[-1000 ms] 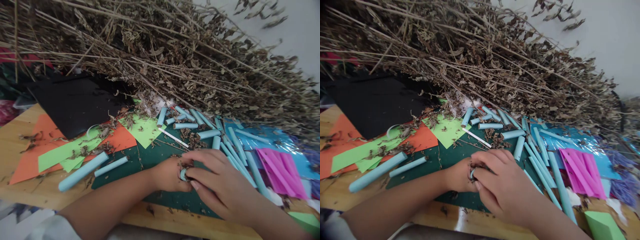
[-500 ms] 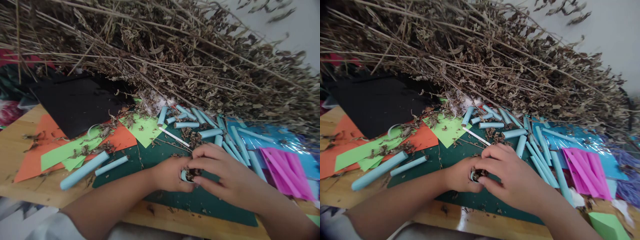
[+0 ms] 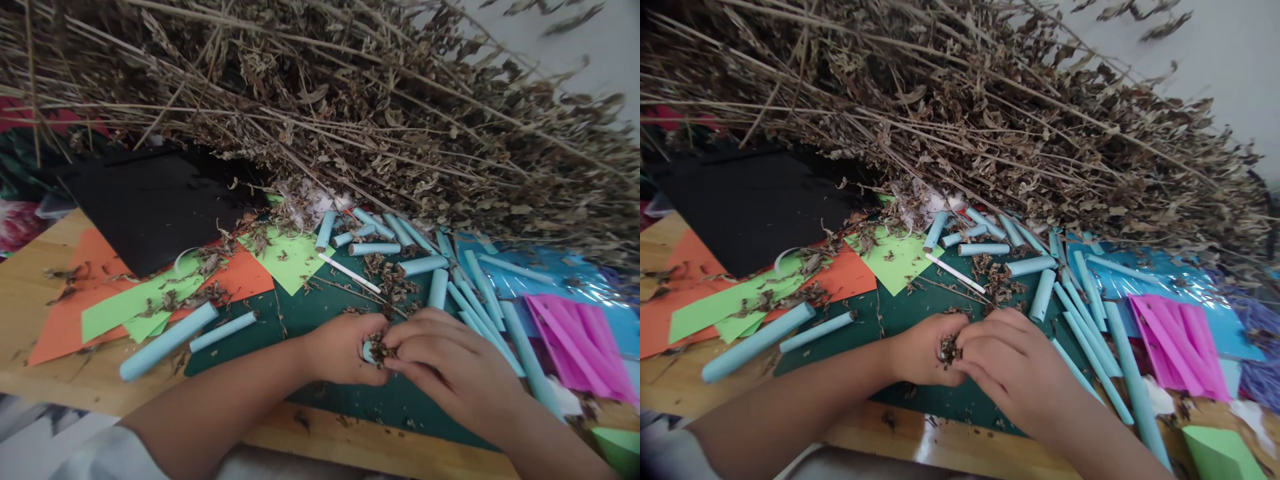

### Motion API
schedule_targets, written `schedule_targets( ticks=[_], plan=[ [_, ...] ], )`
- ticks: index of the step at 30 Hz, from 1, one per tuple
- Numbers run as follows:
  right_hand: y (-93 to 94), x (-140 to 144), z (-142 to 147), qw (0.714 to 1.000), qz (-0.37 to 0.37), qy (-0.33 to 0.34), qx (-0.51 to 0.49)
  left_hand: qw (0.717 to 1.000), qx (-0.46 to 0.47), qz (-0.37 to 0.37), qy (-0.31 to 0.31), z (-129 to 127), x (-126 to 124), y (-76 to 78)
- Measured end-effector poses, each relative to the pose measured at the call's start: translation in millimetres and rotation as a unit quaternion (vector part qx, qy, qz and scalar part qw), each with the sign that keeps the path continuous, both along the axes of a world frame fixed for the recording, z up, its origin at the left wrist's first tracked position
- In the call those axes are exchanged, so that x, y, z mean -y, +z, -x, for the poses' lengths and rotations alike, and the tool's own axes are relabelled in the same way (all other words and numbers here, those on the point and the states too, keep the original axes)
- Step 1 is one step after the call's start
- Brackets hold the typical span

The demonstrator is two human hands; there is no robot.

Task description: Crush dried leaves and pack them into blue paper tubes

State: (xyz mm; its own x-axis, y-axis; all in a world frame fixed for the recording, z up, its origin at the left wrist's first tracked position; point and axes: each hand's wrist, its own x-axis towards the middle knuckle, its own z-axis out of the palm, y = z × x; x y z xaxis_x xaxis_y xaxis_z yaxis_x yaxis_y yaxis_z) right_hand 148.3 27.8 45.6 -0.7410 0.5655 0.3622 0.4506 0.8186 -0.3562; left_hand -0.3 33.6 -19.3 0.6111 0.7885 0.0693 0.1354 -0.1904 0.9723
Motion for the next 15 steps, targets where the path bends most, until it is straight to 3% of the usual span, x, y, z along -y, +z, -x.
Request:
schedule_targets(
  ticks=[5,15],
  plan=[
    [-3.6,-1.6,-0.1,0.998,-0.048,0.035,0.014,1.000,0.014,-0.025,0.011,1.2,-0.4,-0.5],
    [13.2,4.1,4.9,0.981,0.044,-0.035,0.186,1.000,0.004,-0.030,0.005,0.0,0.0,-6.6]
  ],
)
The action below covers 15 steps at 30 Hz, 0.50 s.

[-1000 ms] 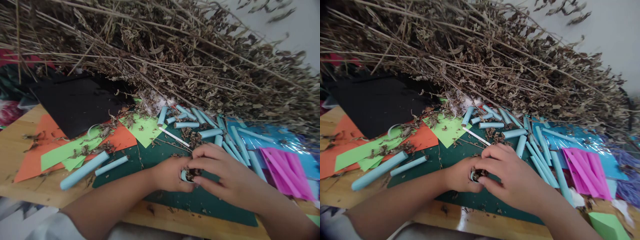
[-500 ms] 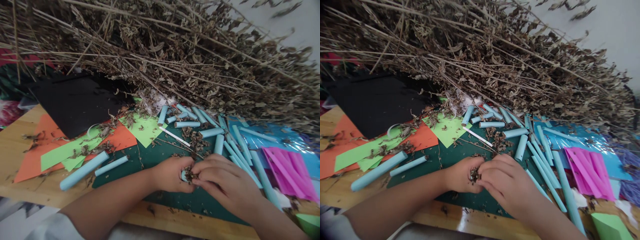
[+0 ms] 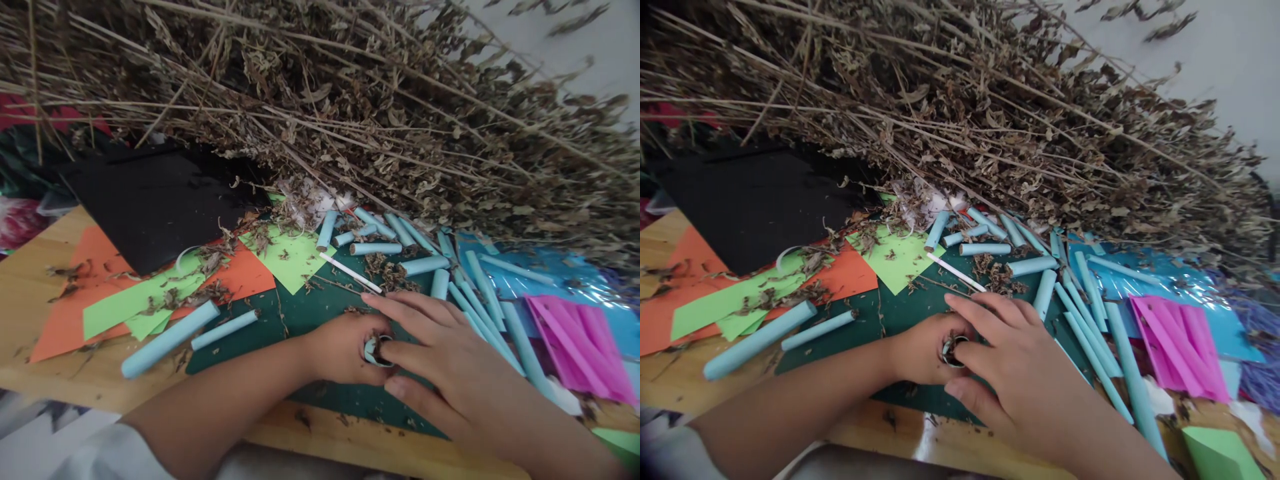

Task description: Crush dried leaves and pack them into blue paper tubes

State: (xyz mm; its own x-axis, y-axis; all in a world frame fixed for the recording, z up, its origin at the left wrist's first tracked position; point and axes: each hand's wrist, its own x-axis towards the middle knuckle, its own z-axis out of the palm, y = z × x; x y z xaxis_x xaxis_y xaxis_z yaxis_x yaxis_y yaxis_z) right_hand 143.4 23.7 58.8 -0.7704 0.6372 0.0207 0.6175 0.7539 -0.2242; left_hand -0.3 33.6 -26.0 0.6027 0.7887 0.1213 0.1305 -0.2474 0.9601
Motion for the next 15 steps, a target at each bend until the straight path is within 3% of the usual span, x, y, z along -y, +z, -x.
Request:
schedule_targets(
  ticks=[6,11,15],
  plan=[
    [8.2,2.0,0.0,0.999,0.037,0.005,0.026,1.000,-0.001,-0.002,0.002,1.4,0.6,0.8],
    [-1.5,-2.3,-9.6,0.996,-0.002,-0.009,-0.092,1.000,0.015,-0.008,-0.010,1.4,0.5,0.9],
    [-7.4,-5.5,-3.5,0.999,0.002,-0.013,-0.047,0.997,0.065,-0.027,-0.027,2.6,-0.1,0.5]
  ],
)
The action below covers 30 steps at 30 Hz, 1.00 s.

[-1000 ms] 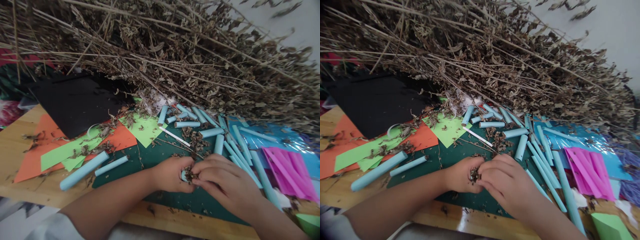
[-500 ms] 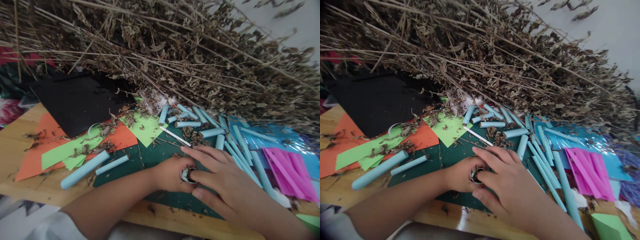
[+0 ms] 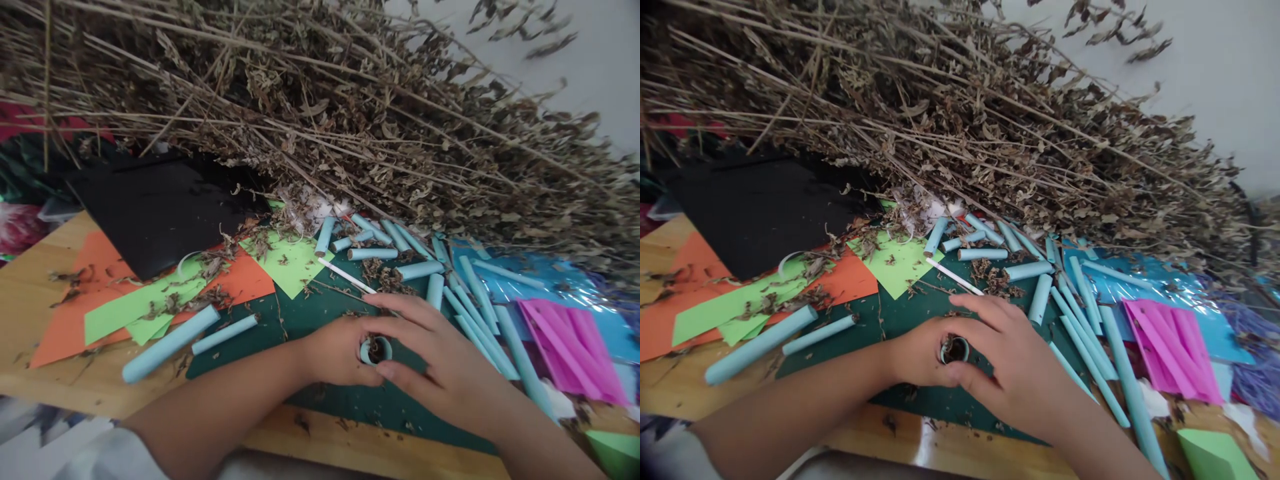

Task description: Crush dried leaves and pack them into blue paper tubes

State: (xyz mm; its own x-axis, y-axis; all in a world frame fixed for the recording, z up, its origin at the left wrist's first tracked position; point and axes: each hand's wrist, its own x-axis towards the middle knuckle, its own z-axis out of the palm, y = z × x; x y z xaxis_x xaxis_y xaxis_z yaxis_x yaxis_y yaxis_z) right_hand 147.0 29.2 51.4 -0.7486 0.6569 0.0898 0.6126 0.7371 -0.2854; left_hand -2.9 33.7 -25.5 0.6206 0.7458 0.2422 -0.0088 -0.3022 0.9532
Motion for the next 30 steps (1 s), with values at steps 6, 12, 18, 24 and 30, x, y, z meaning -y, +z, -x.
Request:
schedule_targets(
  ticks=[6,12,18,24,30],
  plan=[
    [-0.9,0.5,6.3,0.999,-0.017,-0.009,-0.038,1.000,-0.025,-0.009,-0.001,-0.8,0.0,-1.8],
    [-2.2,1.4,4.4,0.993,-0.039,0.010,-0.107,0.997,-0.073,0.011,0.020,-1.9,0.6,0.1],
    [-1.7,4.6,0.1,0.996,-0.030,0.038,-0.068,0.998,-0.059,0.016,0.016,-1.5,-0.5,0.5],
    [7.9,8.4,3.5,0.998,-0.004,0.030,0.062,0.998,-0.058,-0.001,-0.003,-2.2,-0.2,2.0],
    [14.8,10.9,11.4,0.996,-0.009,0.008,0.094,0.999,-0.050,0.005,-0.011,-2.2,1.0,2.6]
  ],
)
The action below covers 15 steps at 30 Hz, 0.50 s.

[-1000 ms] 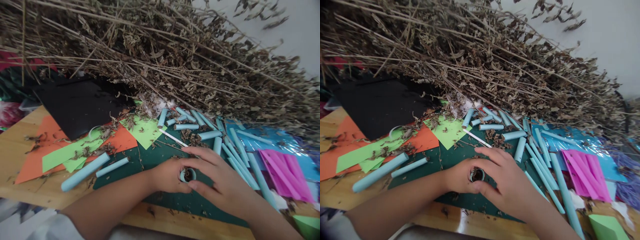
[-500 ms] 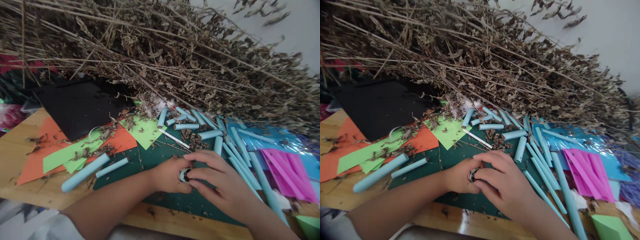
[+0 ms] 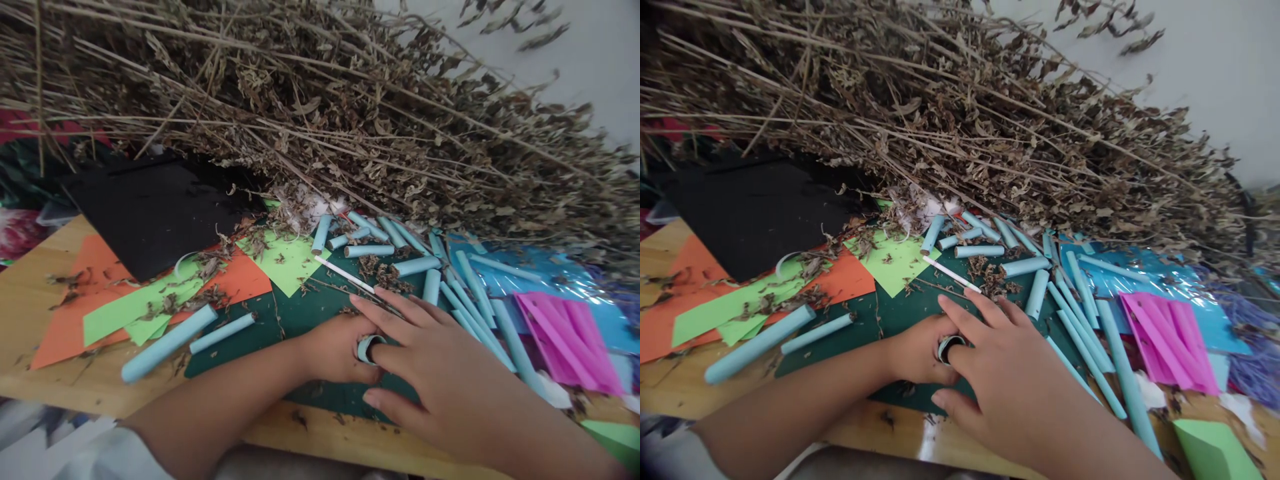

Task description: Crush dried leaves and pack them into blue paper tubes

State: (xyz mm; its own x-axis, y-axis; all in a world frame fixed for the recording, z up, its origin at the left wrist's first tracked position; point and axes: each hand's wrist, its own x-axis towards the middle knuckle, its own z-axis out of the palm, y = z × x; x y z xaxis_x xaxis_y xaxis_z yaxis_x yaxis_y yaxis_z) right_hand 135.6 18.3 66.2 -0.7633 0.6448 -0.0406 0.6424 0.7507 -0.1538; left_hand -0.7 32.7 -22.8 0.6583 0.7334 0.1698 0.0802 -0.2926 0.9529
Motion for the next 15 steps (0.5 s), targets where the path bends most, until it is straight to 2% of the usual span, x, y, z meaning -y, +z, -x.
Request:
schedule_targets(
  ticks=[4,8,12,15],
  plan=[
    [0.2,-2.7,-3.3,0.999,0.025,-0.005,-0.030,1.000,-0.006,0.006,0.015,0.4,-0.1,-1.8],
    [-5.4,-2.9,-6.2,0.988,-0.038,-0.034,-0.145,1.000,-0.021,-0.019,0.013,0.6,-1.0,-1.9],
    [-14.7,0.8,-1.5,0.989,-0.056,0.000,-0.139,0.997,-0.047,-0.055,0.007,-0.3,-1.2,-2.9],
    [-19.6,1.0,-1.7,0.986,-0.057,0.013,-0.155,0.996,-0.060,-0.054,0.023,-1.1,-0.9,-4.2]
  ],
)
